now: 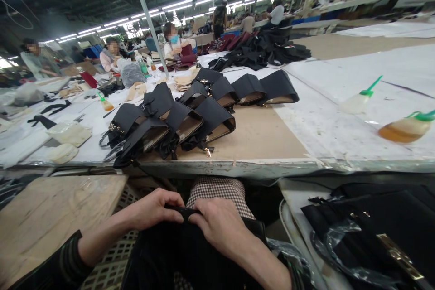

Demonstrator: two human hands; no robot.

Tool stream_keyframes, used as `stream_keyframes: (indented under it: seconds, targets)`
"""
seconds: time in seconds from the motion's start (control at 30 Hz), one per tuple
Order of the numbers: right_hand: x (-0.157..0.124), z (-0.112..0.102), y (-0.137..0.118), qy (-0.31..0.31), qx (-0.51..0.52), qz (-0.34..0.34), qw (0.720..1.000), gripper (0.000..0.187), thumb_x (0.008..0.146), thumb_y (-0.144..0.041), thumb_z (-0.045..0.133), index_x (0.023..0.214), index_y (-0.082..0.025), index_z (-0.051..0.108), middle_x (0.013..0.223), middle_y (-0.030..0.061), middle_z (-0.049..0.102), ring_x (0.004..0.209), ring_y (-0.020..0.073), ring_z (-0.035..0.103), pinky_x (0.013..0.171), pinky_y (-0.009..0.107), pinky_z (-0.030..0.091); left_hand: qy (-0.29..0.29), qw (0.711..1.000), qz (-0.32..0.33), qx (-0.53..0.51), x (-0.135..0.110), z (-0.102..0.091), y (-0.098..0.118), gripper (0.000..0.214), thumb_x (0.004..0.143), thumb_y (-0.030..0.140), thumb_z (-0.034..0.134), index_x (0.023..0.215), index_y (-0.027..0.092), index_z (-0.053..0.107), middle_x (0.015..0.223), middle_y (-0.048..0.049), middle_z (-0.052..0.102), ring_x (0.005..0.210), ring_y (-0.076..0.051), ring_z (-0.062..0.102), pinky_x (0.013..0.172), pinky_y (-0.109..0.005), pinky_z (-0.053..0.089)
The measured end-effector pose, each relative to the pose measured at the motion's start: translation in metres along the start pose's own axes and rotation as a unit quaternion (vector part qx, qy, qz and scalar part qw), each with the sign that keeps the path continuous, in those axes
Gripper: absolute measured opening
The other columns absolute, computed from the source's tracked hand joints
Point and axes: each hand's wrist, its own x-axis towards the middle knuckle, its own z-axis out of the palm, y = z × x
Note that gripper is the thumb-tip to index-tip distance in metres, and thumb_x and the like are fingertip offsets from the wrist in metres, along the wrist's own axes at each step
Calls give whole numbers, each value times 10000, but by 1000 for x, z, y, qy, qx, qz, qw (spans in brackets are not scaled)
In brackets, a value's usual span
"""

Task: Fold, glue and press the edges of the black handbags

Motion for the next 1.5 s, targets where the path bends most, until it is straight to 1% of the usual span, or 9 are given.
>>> stream_keyframes:
  seconds: [0.23,0.43,0.57,0.77,0.9,1.0,1.13,1.23,1.5]
  targets:
    - [-2,3,8,-11,2,9,1000,175,976,-300,601,825,-235,658,774,-13,717,765,207,666,636,275,338,-7,984,32,175,-14,-10,9,266,940,356,514,902,190,719,691,29,595,671,-118,530,613,-187,366]
    - [4,-3,2,-27,-8,-25,999,159,985,-349,591,904,-235,665,805,5,736,769,221,684,590,283,291,-5,979,55,199,-10,-5,10,300,959,378,492,842,183,688,638,49,487,613,-93,456,562,-188,312]
    - [12,1,-2,-18,-50,-51,997,213,986,-352,576,841,-222,663,734,19,728,692,219,677,544,302,211,0,975,55,217,-9,-2,10,347,969,408,473,787,177,656,620,53,444,587,-92,412,544,-200,285]
    - [10,-1,4,-14,-32,-61,998,243,978,-327,575,780,-219,665,685,5,707,647,183,649,534,295,189,-3,958,75,275,-5,1,9,324,985,431,450,872,216,665,630,48,476,586,-104,437,561,-217,265]
    - [5,-9,9,-35,-10,-56,998,223,972,-303,578,787,-224,674,694,-6,699,654,169,631,534,288,183,-9,944,100,315,1,5,16,322,984,393,444,803,210,637,612,44,455,560,-103,417,554,-233,248]
    - [3,-11,14,-40,18,-45,998,250,980,-321,557,775,-215,656,678,-7,674,645,164,609,537,283,193,-16,959,85,271,3,4,23,310,963,378,473,768,197,631,612,47,447,567,-99,402,547,-224,254]
    - [3,-12,24,-64,95,-38,993,213,992,-296,529,831,-205,635,752,-1,680,705,170,617,572,255,280,-43,994,23,96,0,-3,22,165,889,315,562,989,207,635,694,57,523,604,-97,417,544,-198,294]
    - [4,-12,33,-87,153,-39,984,152,981,-260,541,882,-202,639,852,14,702,800,186,638,656,243,369,-44,998,-27,-23,1,-6,13,194,806,272,629,967,177,574,679,65,512,568,-86,385,506,-194,276]
    - [11,-4,44,-85,170,-31,981,138,974,-277,544,947,-216,664,918,27,716,869,211,647,744,261,422,-29,996,-50,-66,8,-5,-6,203,785,317,656,865,162,552,629,67,480,534,-76,346,472,-198,239]
